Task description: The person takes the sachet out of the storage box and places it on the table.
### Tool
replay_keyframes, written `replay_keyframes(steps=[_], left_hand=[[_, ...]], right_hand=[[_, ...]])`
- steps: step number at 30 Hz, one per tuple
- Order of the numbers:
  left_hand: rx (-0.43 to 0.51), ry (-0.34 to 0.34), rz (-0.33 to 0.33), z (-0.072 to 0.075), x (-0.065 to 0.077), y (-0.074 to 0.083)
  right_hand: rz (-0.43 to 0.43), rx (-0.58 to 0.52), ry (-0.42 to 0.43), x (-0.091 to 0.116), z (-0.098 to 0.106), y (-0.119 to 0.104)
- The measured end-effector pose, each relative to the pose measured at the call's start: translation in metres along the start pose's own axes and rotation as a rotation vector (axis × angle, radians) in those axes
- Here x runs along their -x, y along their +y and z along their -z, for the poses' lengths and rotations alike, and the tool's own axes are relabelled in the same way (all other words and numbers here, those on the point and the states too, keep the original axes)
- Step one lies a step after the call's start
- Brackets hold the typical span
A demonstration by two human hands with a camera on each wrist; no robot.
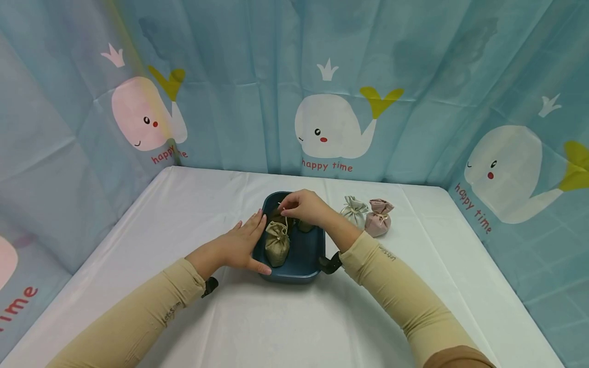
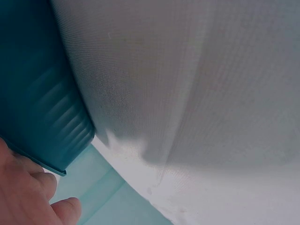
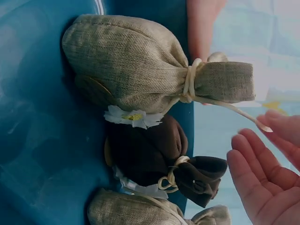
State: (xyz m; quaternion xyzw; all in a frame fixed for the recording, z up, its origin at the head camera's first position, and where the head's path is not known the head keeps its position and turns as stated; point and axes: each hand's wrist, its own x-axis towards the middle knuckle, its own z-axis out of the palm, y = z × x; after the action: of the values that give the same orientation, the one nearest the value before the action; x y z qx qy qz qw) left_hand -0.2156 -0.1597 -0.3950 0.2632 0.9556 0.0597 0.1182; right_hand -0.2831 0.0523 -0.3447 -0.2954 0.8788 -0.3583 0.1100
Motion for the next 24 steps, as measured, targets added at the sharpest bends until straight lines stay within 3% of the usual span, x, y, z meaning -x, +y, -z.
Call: replay_keyframes(steps=[10, 19, 24], left_hand=[[-0.007, -0.006, -0.001, 0.0005, 0.0008, 0.0004], [-0.005, -0.006, -0.006, 0.0017, 0.0017, 0.0013], [-0.007, 0.001, -0.01, 0.0013, 0.002, 0.0003]], right_hand=[[0.016, 0.111, -0.091, -0.0025, -0.0049, 0.0008], [-0.006, 0.067, -0.145, -0.0018, -0.0076, -0.002], [-0.06, 0.088, -0.194, -0.0011, -0.0074, -0.0061]])
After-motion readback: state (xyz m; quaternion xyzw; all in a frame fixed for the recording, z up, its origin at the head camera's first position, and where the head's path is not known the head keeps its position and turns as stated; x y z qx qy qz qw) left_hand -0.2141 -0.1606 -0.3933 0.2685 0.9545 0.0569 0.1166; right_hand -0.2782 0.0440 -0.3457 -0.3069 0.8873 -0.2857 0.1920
